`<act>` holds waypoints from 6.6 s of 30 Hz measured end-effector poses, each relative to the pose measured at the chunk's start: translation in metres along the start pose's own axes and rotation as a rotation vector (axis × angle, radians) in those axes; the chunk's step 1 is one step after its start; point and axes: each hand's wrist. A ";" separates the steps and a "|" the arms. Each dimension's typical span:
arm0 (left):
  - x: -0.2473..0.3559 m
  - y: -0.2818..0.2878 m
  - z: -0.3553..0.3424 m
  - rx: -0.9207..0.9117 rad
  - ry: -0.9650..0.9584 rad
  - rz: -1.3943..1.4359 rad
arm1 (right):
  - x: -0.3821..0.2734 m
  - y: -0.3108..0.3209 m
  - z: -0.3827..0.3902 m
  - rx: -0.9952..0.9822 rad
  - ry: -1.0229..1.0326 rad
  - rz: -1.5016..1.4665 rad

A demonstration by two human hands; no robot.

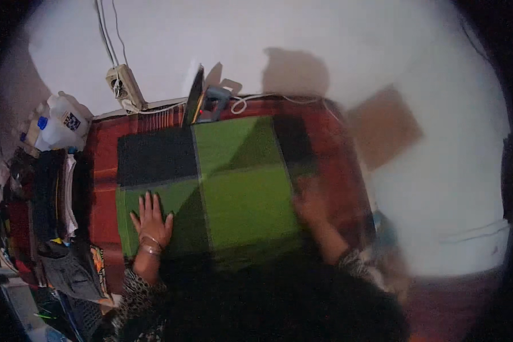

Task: The person irons a green and black checkered cloth, folding it multiple times and ironing each fold by hand with an iron.

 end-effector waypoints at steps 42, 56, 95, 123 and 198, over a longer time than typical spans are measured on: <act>-0.086 -0.027 0.181 0.046 -0.105 0.041 | 0.143 -0.027 0.325 0.370 -0.364 0.820; -0.150 -0.070 0.224 0.198 0.027 0.191 | 0.313 -0.015 0.453 0.336 -1.315 0.171; -0.098 -0.106 0.417 0.652 0.855 0.756 | -0.175 0.087 0.060 -0.798 0.425 -0.507; -0.097 -0.022 0.189 0.094 -0.190 0.378 | -0.233 0.063 -0.150 -0.020 0.140 -0.074; -0.109 -0.028 0.190 0.269 0.318 0.210 | 0.058 0.159 0.148 -0.214 -0.321 -0.823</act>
Point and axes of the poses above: each hand's wrist, its own z-axis away from the middle knuckle, its own y-axis out of the back of the hand, x = y × z, and after that the axes turned 5 degrees about y, right-handed
